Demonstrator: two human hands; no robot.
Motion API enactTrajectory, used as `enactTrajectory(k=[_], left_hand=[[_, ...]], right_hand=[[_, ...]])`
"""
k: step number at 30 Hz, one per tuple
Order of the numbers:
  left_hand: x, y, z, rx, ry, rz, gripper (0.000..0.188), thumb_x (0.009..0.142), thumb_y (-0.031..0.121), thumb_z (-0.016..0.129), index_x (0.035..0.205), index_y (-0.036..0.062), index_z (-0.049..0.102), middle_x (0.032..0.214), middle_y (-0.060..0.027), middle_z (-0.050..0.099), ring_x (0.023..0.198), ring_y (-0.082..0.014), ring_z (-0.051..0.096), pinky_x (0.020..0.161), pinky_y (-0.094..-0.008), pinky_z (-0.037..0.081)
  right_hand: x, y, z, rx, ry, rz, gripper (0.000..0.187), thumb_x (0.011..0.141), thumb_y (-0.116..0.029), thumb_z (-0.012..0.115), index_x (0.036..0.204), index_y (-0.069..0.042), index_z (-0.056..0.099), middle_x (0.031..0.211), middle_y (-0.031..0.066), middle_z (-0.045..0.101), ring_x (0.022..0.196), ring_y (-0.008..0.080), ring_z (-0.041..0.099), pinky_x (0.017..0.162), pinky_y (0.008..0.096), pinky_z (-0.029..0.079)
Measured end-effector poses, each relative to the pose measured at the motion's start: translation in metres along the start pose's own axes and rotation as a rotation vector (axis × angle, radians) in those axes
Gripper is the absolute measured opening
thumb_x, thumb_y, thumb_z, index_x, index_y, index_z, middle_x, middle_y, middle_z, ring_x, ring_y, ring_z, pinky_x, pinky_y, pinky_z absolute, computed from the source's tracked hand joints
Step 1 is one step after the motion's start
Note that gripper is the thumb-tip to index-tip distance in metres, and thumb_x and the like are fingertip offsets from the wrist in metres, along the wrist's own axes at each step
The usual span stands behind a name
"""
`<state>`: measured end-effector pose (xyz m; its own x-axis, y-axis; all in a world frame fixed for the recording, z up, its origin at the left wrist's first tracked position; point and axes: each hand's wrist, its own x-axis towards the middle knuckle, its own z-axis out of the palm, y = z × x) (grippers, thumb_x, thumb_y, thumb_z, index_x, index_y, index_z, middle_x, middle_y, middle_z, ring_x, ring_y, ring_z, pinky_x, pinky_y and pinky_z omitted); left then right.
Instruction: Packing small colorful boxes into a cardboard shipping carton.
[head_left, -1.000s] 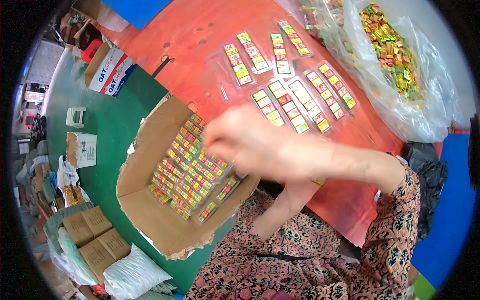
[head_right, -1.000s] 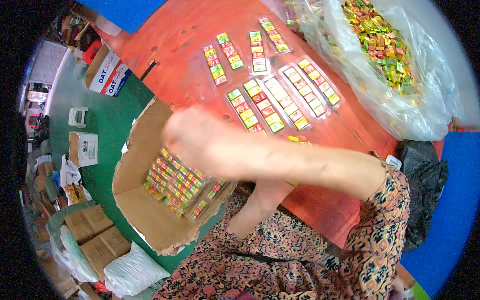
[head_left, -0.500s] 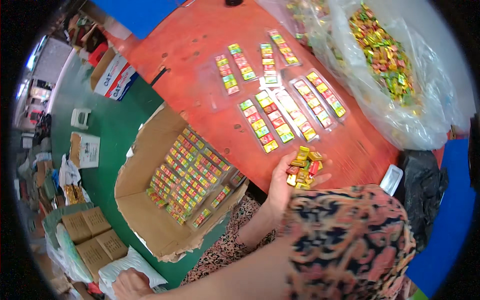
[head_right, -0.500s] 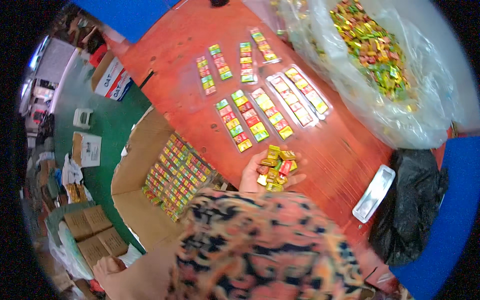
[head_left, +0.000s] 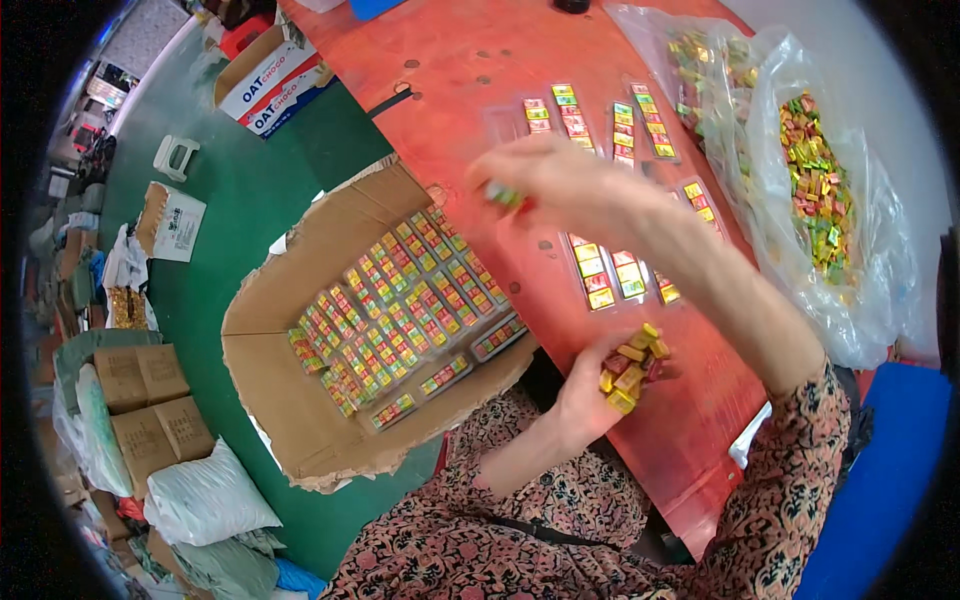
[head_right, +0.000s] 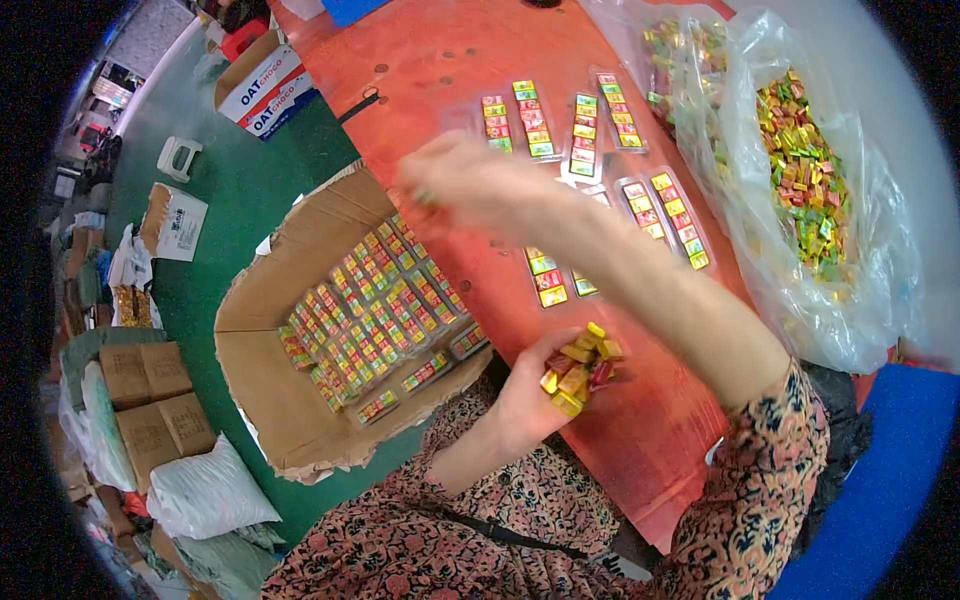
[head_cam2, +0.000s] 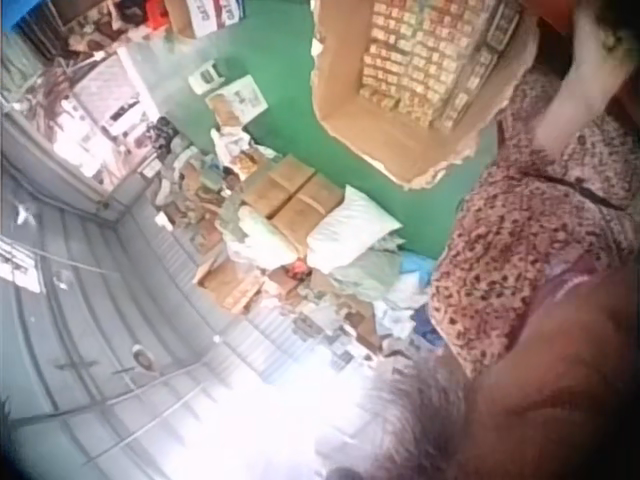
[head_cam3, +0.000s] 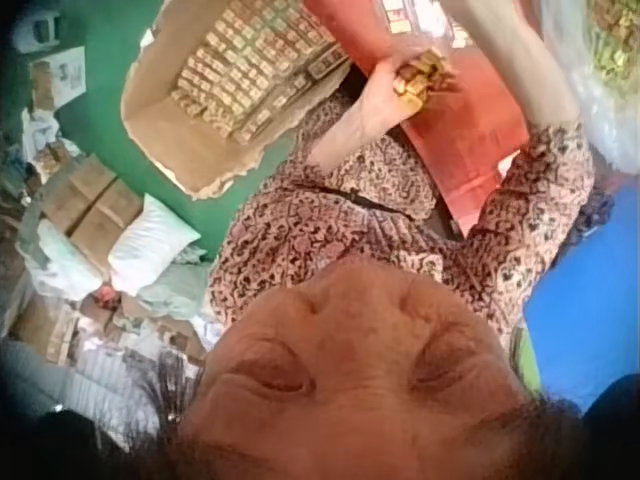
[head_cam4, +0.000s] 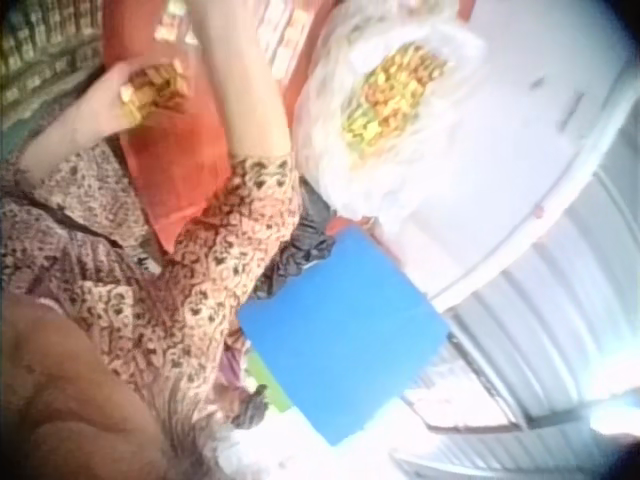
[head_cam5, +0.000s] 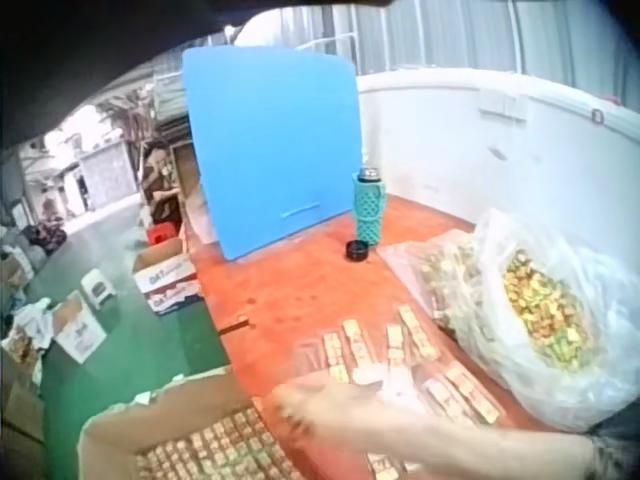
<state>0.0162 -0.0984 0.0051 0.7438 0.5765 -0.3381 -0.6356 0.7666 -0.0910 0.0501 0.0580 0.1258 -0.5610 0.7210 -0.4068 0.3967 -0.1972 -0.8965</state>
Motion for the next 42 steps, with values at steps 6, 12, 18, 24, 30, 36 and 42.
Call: enactTrajectory(k=[6,12,18,24,30,36,42], left_hand=[[-0.016,0.047,0.005,0.052,-0.007,0.026,0.038,0.087,0.031,0.042,0.109,0.0017,0.052,0.105,-0.0176,0.058,0.097,-0.0326,0.056,0.068,-0.0441,0.052],[-0.013,0.102,0.010,0.111,0.020,0.220,0.036,0.087,0.031,0.041,0.107,0.0033,0.053,0.103,-0.0165,0.059,0.092,-0.0308,0.059,0.066,-0.0399,0.052],[0.005,0.120,0.005,0.156,0.096,0.314,0.035,0.086,0.029,0.042,0.107,0.0026,0.053,0.101,-0.0180,0.060,0.088,-0.0314,0.060,0.065,-0.0390,0.053],[0.011,0.123,0.001,0.148,0.067,0.317,0.036,0.087,0.029,0.042,0.109,0.0025,0.052,0.102,-0.0194,0.059,0.088,-0.0324,0.060,0.066,-0.0412,0.053],[0.013,0.123,-0.004,0.109,0.007,0.307,0.036,0.088,0.029,0.041,0.109,0.0023,0.052,0.103,-0.0194,0.059,0.090,-0.0332,0.059,0.067,-0.0419,0.053],[0.013,0.122,-0.004,0.104,0.013,0.301,0.037,0.088,0.029,0.039,0.110,0.0023,0.052,0.103,-0.0198,0.058,0.091,-0.0344,0.058,0.067,-0.0428,0.052],[0.012,0.122,0.001,0.092,0.002,0.293,0.038,0.088,0.029,0.038,0.111,0.0022,0.052,0.105,-0.0203,0.058,0.092,-0.0346,0.058,0.068,-0.0434,0.052]], right_hand=[[0.036,0.057,-0.053,0.513,0.150,-0.077,0.030,0.085,-0.008,0.051,0.112,0.004,0.048,0.102,0.0139,0.057,0.090,0.0197,0.059,0.076,0.0302,0.049],[0.074,0.071,-0.068,0.281,0.311,-0.233,0.029,0.082,-0.007,0.056,0.107,0.006,0.049,0.092,0.0126,0.060,0.083,0.0211,0.062,0.071,0.0289,0.052],[0.099,0.082,-0.061,-0.349,0.522,-0.333,0.016,0.076,-0.007,0.060,0.090,0.000,0.062,0.073,0.0079,0.063,0.068,0.0174,0.061,0.062,0.0296,0.049],[0.109,0.079,-0.058,-0.619,0.646,-0.424,0.015,0.071,-0.006,0.061,0.085,0.000,0.065,0.074,0.0150,0.064,0.067,0.0223,0.061,0.063,0.0316,0.048],[0.112,0.089,-0.057,-0.592,0.617,-0.366,0.015,0.071,-0.008,0.061,0.084,0.001,0.064,0.074,0.0159,0.063,0.069,0.0245,0.061,0.064,0.0324,0.048],[0.113,0.094,-0.061,-0.801,0.622,-0.407,0.015,0.073,-0.012,0.062,0.082,0.001,0.065,0.074,0.0154,0.062,0.067,0.0247,0.060,0.061,0.0334,0.046],[0.087,0.075,-0.058,-0.614,0.572,-0.314,0.020,0.078,-0.018,0.061,0.085,0.001,0.064,0.067,0.0097,0.061,0.064,0.0156,0.058,0.058,0.0295,0.044]])
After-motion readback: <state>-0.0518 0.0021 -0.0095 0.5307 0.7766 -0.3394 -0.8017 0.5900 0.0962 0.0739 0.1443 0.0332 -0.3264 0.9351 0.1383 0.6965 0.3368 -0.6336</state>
